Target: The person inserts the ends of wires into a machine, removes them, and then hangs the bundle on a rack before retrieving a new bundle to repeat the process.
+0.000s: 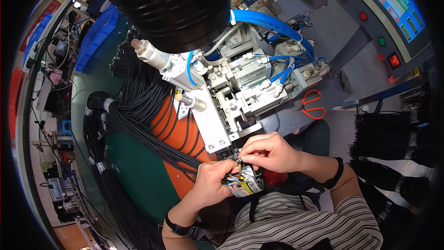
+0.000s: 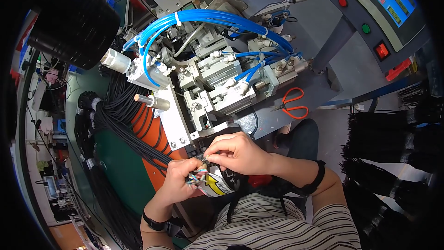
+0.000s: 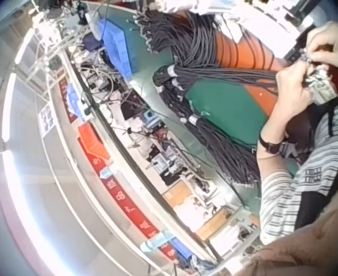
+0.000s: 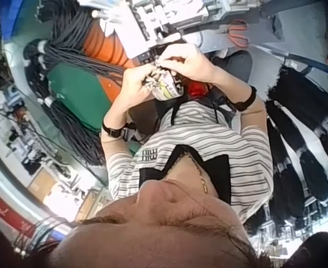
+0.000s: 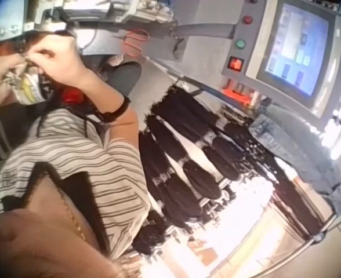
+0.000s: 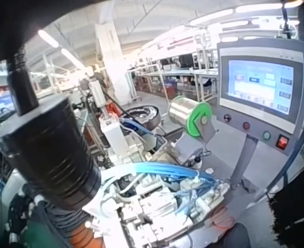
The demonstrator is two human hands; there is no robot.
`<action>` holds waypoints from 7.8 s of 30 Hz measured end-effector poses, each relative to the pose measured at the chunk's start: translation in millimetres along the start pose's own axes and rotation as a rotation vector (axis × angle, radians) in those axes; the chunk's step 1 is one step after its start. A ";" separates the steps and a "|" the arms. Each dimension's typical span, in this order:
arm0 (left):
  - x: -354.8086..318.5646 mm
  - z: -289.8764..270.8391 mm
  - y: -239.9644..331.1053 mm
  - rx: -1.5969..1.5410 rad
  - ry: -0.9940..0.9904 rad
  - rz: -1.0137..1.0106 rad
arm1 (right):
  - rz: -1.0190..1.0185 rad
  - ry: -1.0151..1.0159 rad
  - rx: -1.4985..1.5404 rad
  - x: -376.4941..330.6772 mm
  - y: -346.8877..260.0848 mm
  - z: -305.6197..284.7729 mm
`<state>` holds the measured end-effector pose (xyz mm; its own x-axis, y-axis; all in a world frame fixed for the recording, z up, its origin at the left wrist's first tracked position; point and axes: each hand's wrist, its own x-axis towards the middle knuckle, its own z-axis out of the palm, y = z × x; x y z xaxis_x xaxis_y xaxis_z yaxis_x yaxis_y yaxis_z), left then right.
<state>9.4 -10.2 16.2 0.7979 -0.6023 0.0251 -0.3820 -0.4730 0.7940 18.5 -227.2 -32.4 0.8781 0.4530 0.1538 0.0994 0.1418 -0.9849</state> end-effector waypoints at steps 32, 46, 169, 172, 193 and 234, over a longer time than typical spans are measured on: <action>-6.8 9.4 8.4 0.476 0.096 0.123 | -0.288 0.171 -0.831 -5.8 3.5 9.4; -1.3 6.6 16.3 0.630 -0.017 0.200 | -0.228 0.117 -0.951 -0.3 -9.0 12.2; -8.1 13.2 9.5 0.528 0.096 0.098 | -0.231 0.116 -0.901 -1.7 -4.5 11.0; -8.9 13.4 5.4 0.504 0.107 0.109 | -0.258 0.159 -0.866 -2.1 -1.8 12.8; 4.9 3.2 23.3 0.766 0.028 0.123 | -0.236 0.084 -0.933 6.9 -10.6 6.7; -0.9 25.5 -0.2 0.266 0.408 0.184 | 0.265 0.232 0.319 -14.0 -2.6 12.6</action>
<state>-3.1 -26.0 0.5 0.8033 -0.4160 0.4263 -0.5956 -0.5619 0.5740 0.0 -222.8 -31.0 0.9387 0.3066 -0.1575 -0.2594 0.3276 -0.9085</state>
